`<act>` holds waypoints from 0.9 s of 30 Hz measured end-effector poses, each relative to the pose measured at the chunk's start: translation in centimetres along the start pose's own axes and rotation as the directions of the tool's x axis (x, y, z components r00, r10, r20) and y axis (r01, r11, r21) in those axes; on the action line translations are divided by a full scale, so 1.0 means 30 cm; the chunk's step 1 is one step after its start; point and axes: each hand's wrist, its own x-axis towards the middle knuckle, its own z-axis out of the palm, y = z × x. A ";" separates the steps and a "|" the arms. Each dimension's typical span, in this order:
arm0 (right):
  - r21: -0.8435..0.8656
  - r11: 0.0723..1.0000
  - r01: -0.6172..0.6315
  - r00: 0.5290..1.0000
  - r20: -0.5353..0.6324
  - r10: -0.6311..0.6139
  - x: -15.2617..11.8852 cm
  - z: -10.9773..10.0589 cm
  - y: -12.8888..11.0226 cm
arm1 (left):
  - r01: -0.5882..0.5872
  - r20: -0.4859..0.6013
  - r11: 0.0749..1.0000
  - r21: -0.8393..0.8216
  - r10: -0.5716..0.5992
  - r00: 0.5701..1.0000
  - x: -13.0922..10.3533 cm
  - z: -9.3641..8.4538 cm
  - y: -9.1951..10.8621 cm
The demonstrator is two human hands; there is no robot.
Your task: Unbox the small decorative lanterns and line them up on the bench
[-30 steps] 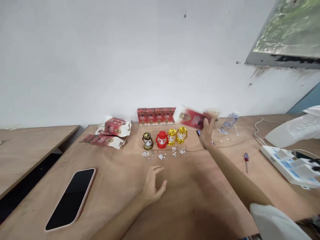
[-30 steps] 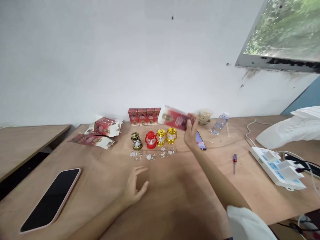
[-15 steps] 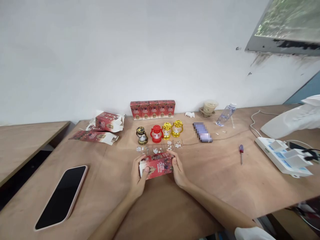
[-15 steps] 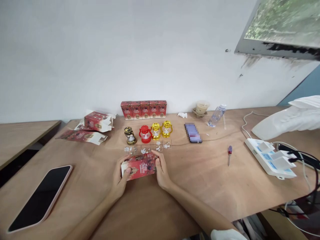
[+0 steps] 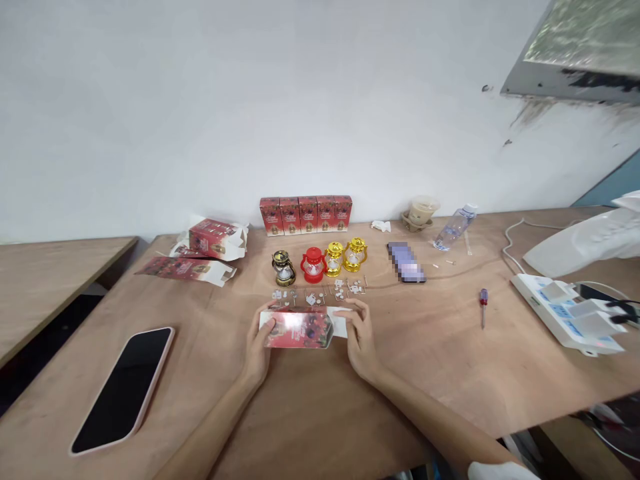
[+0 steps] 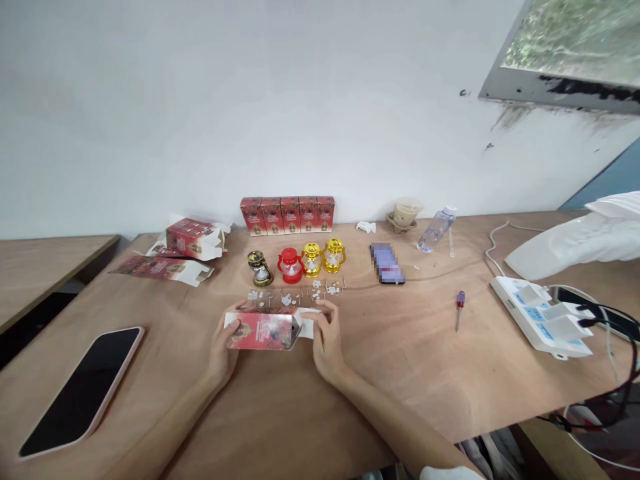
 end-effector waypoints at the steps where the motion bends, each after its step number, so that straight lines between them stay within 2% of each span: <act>1: 0.000 0.999 0.032 0.999 0.036 -0.032 -0.005 0.000 -0.006 | 0.016 -0.021 0.999 -0.039 -0.017 1.000 0.005 0.001 0.005; 4: 0.030 0.997 0.070 0.991 0.111 -0.073 -0.017 -0.001 -0.019 | 0.033 -0.048 0.996 -0.081 -0.037 0.998 0.011 0.006 0.015; 9: 0.025 1.000 0.003 0.999 0.046 -0.004 -0.022 -0.001 -0.021 | 0.001 -0.070 0.994 -0.111 -0.008 0.997 0.007 0.010 0.007; 11: 0.024 0.998 -0.062 0.998 0.025 0.062 -0.019 0.005 -0.018 | -0.056 -0.063 0.995 -0.085 0.051 0.997 0.000 0.001 -0.005; 13: 0.060 0.990 -0.130 0.991 0.023 0.129 -0.013 0.013 -0.016 | -0.182 -0.019 0.983 0.032 0.182 0.983 -0.014 -0.017 -0.018; 14: 0.092 0.982 -0.164 0.986 0.039 0.161 -0.010 0.018 -0.015 | -0.279 0.026 0.953 0.119 0.278 0.960 -0.023 -0.026 -0.023; 15: 0.131 0.971 -0.198 0.979 0.066 0.191 -0.006 0.022 -0.014 | -0.394 0.089 0.895 0.208 0.383 0.919 -0.033 -0.034 -0.026; 16: 0.172 0.958 -0.230 0.972 0.097 0.216 -0.004 0.026 -0.014 | -0.511 0.170 0.813 0.280 0.482 0.859 -0.044 -0.040 -0.026; 18: 0.254 0.923 -0.288 0.955 0.153 0.255 0.000 0.032 -0.015 | -0.711 0.341 0.622 0.328 0.624 0.703 -0.065 -0.043 -0.019; 20: 0.339 0.875 -0.345 0.937 0.184 0.298 0.000 0.034 -0.018 | -0.826 0.441 0.479 0.296 0.698 0.564 -0.078 -0.035 -0.008; 21: 0.380 0.841 -0.384 0.922 0.200 0.331 0.000 0.034 -0.020 | -0.853 0.455 0.437 0.285 0.722 0.522 -0.082 -0.029 -0.004; 22: 0.417 0.803 -0.426 0.905 0.213 0.370 0.002 0.032 -0.021 | -0.865 0.451 0.411 0.287 0.739 0.500 -0.084 -0.024 -0.002; 24: 0.469 0.746 -0.472 0.880 0.197 0.432 0.013 0.021 -0.020 | -0.863 0.400 0.398 0.312 0.769 0.499 -0.083 -0.014 0.000; 27: 0.547 0.726 -0.417 0.890 0.082 0.449 0.059 -0.017 -0.012 | -0.828 0.280 0.455 0.326 0.790 0.545 -0.078 -0.003 0.011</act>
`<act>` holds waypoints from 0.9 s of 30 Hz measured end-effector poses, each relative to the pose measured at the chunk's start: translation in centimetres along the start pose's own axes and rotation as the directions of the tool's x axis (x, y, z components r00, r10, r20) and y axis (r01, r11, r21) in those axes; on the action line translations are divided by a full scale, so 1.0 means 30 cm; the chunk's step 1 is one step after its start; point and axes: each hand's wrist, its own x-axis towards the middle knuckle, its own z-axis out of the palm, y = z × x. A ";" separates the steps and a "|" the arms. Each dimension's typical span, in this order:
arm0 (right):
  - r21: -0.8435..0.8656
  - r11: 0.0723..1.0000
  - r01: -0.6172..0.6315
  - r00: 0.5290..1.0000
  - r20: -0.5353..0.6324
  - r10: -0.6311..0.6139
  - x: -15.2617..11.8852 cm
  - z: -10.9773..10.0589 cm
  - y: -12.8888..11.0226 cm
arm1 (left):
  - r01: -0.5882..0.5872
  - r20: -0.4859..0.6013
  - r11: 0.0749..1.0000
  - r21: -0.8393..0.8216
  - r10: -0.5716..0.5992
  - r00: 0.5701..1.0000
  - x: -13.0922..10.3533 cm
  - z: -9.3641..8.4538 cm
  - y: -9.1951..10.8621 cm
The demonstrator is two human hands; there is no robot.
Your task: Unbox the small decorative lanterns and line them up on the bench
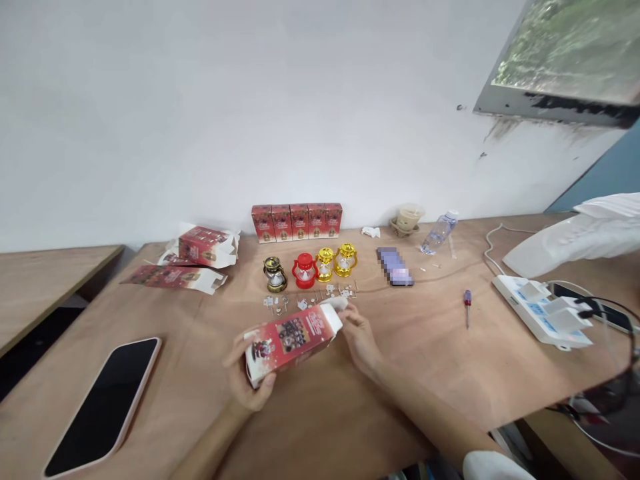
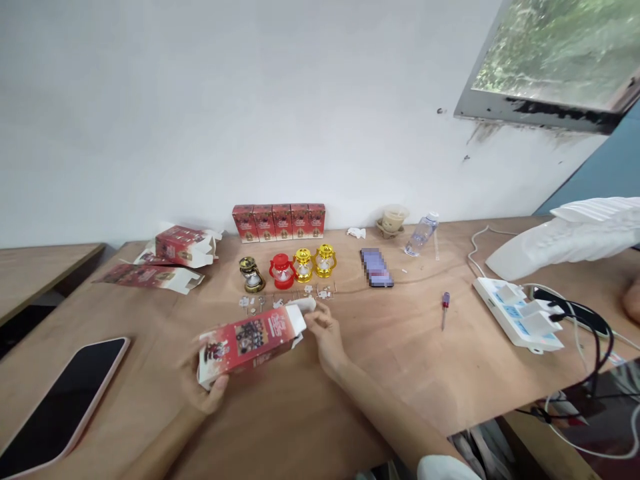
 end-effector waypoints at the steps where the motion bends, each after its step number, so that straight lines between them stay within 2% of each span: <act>1: 0.047 0.999 0.012 1.000 -0.021 -0.011 0.020 -0.016 -0.018 | 0.041 -0.029 0.999 -0.015 -0.041 0.999 0.010 -0.001 0.005; 4: 0.135 0.991 0.011 0.997 -0.079 -0.001 0.089 -0.084 -0.092 | 0.185 -0.087 0.983 -0.016 -0.186 0.979 0.056 -0.022 0.028; 6: 0.067 0.995 0.067 0.988 -0.143 -0.057 0.128 -0.142 -0.155 | 0.255 -0.133 0.966 0.051 -0.246 0.960 0.097 -0.054 0.046; 8: -0.084 0.981 0.176 0.964 -0.186 -0.189 0.154 -0.198 -0.220 | 0.303 -0.141 0.943 0.141 -0.284 0.948 0.146 -0.095 0.065; 10: -0.308 0.913 0.267 0.927 -0.176 -0.331 0.169 -0.238 -0.277 | 0.275 -0.061 0.932 0.237 -0.269 0.961 0.205 -0.133 0.090; 12: -0.526 0.787 0.321 0.894 -0.106 -0.436 0.176 -0.256 -0.318 | 0.147 0.079 0.914 0.377 -0.190 0.979 0.275 -0.156 0.122; 14: -0.692 0.641 0.331 0.873 -0.033 -0.487 0.182 -0.257 -0.340 | -0.003 0.216 0.877 0.481 -0.115 0.969 0.350 -0.155 0.158; 16: -0.800 0.515 0.308 0.871 0.020 -0.490 0.193 -0.252 -0.345 | -0.067 0.305 0.849 0.525 -0.114 0.946 0.418 -0.134 0.195; 20: -0.894 0.366 0.258 0.906 0.093 -0.412 0.220 -0.263 -0.340 | -0.071 0.494 0.842 0.534 -0.243 0.835 0.493 -0.075 0.245; 22: -0.921 0.290 0.262 0.907 0.132 -0.399 0.221 -0.261 -0.351 | -0.060 0.502 0.846 0.530 -0.256 0.826 0.496 -0.054 0.249; 24: -0.936 0.190 0.295 0.858 0.172 -0.485 0.203 -0.229 -0.378 | -0.037 0.470 0.850 0.525 -0.254 0.845 0.484 -0.041 0.239; 26: -0.924 0.125 0.362 0.752 0.210 -0.624 0.162 -0.153 -0.413 | -0.044 0.452 0.849 0.527 -0.236 0.860 0.467 -0.033 0.223; 27: -0.893 0.135 0.430 0.718 0.248 -0.651 0.135 -0.098 -0.430 | -0.068 0.449 0.843 0.533 -0.214 0.868 0.459 -0.030 0.215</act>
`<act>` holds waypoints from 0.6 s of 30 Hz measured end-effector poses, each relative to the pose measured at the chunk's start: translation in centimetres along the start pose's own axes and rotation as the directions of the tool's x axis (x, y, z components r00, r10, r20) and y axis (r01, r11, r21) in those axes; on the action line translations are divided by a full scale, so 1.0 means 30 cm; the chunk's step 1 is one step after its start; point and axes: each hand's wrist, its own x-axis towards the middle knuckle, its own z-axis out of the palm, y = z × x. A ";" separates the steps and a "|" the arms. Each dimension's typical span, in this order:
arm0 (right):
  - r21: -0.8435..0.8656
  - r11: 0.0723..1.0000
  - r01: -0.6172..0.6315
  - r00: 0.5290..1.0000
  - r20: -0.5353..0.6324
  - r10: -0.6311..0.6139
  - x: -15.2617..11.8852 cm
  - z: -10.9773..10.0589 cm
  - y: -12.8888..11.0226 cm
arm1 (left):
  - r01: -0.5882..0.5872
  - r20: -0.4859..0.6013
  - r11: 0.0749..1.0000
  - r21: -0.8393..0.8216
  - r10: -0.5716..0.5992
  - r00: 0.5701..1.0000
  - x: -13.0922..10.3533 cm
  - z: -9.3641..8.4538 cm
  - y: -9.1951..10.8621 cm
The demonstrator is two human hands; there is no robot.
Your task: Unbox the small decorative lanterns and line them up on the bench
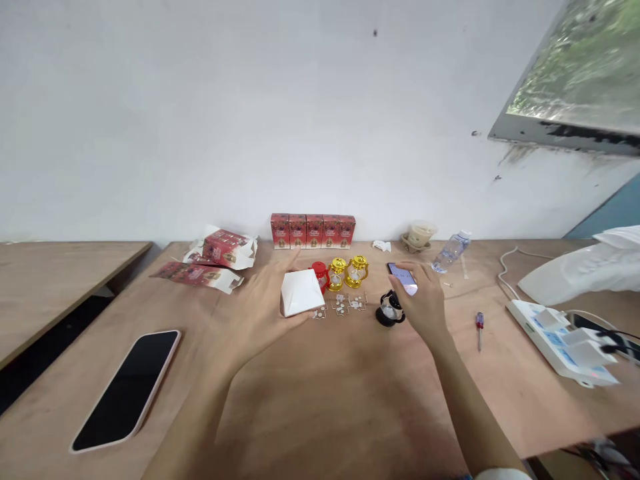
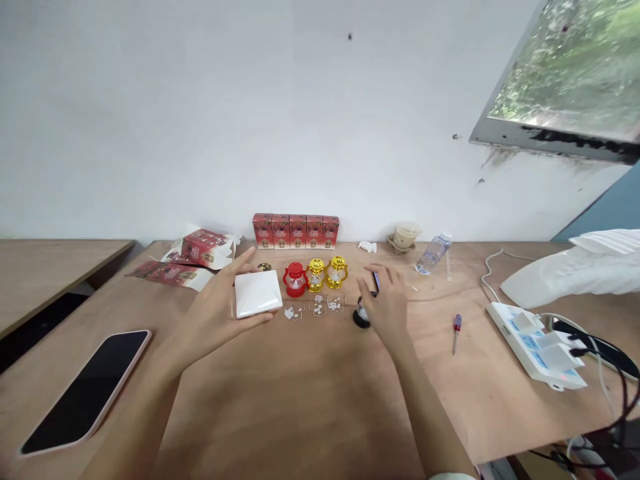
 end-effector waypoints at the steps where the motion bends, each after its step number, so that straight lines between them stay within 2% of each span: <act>1: 0.080 0.996 0.044 0.999 0.010 -0.045 0.003 -0.003 -0.070 | -0.025 -0.019 0.999 0.028 0.026 0.999 -0.002 0.009 -0.004; 3: 0.254 0.961 0.108 0.981 0.132 -0.145 0.003 0.005 -0.215 | -0.094 -0.058 0.991 0.095 0.100 0.993 -0.004 0.021 -0.006; 5: 0.338 0.929 0.151 0.944 0.229 -0.237 -0.005 0.026 -0.340 | -0.175 -0.113 0.968 0.180 0.197 0.974 -0.002 0.027 -0.004; 6: 0.353 0.922 0.161 0.933 0.251 -0.259 -0.012 0.039 -0.388 | -0.213 -0.153 0.948 0.236 0.253 0.955 -0.002 0.029 -0.002; 8: 0.360 0.925 0.121 0.945 0.245 -0.219 -0.027 0.062 -0.453 | -0.246 -0.248 0.899 0.362 0.347 0.904 -0.001 0.029 0.001; 10: 0.380 0.922 0.072 0.959 0.227 -0.169 -0.041 0.078 -0.481 | -0.234 -0.314 0.858 0.457 0.402 0.860 -0.001 0.027 0.001; 12: 0.416 0.908 0.055 0.959 0.230 -0.164 -0.051 0.088 -0.485 | -0.216 -0.325 0.834 0.508 0.417 0.849 -0.001 0.023 -0.003; 15: 0.446 0.894 0.038 0.950 0.261 -0.170 -0.057 0.102 -0.475 | -0.224 -0.266 0.810 0.542 0.418 0.869 -0.003 0.013 -0.014; 18: 0.456 0.890 0.018 0.951 0.266 -0.156 -0.055 0.114 -0.461 | -0.272 -0.144 0.825 0.495 0.387 0.911 -0.006 -0.008 -0.025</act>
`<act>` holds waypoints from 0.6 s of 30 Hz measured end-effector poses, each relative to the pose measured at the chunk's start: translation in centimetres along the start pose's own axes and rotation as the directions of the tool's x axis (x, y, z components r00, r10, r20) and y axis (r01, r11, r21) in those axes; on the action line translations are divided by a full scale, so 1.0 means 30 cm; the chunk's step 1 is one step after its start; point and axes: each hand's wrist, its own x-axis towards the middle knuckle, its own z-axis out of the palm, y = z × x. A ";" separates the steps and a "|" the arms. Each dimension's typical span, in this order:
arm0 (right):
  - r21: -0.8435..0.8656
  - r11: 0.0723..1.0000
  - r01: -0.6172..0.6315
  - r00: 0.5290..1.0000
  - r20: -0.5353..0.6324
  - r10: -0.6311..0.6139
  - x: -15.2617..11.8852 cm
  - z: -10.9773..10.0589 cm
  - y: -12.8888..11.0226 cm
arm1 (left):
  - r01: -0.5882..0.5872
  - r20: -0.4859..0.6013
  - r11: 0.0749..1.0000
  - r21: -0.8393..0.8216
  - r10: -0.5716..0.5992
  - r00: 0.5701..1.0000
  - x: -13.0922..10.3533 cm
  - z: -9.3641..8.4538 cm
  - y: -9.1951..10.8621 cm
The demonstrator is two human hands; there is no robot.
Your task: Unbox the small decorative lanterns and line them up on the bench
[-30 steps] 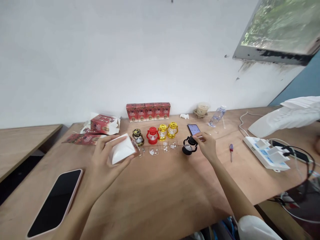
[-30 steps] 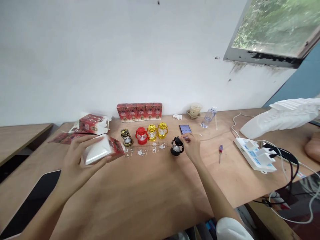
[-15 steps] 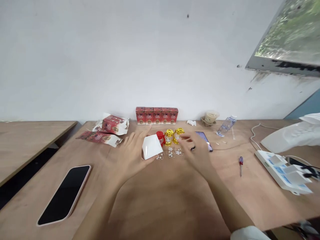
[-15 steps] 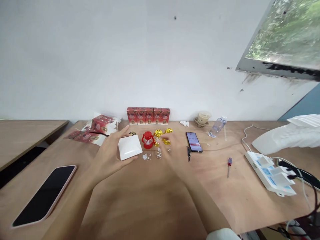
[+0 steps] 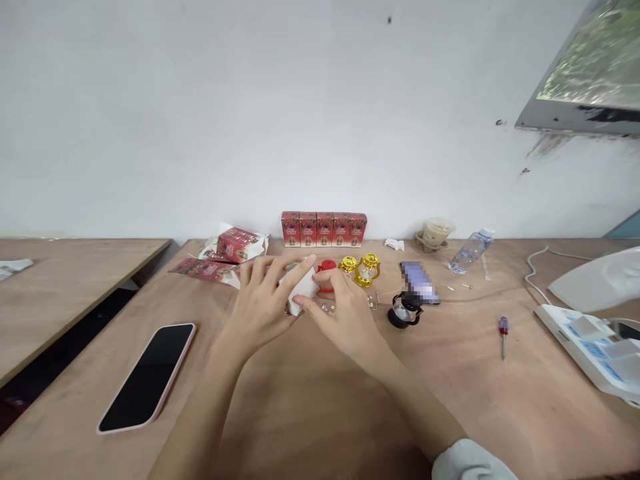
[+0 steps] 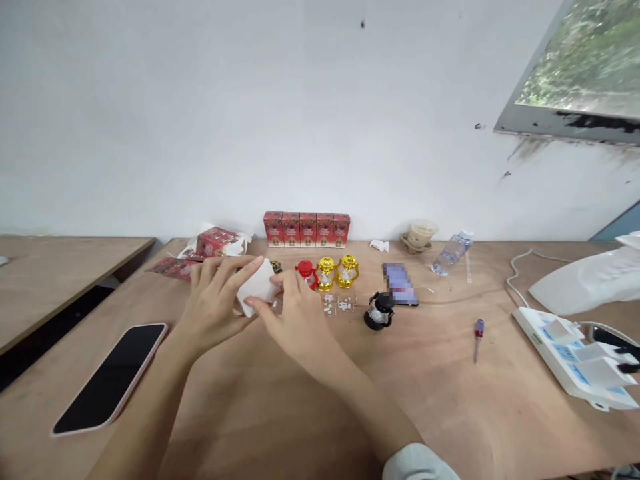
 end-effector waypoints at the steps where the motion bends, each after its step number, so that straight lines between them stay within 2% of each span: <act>1: 0.006 1.000 0.003 1.000 -0.004 -0.003 0.001 -0.002 0.005 | -0.002 0.050 0.999 -0.038 0.004 0.999 0.000 -0.007 -0.007; 6: 0.017 0.998 0.053 0.999 -0.012 -0.053 0.004 -0.037 0.018 | 0.058 0.231 0.983 -0.172 -0.017 0.973 0.002 -0.040 -0.041; 14: 0.049 0.982 0.180 0.981 0.069 -0.183 0.006 -0.070 0.024 | 0.181 0.355 0.945 -0.273 -0.076 0.932 -0.014 -0.071 -0.081; 18: 0.066 0.966 0.250 0.962 0.092 -0.256 0.011 -0.070 0.028 | 0.270 0.442 0.916 -0.298 -0.118 0.889 -0.011 -0.099 -0.093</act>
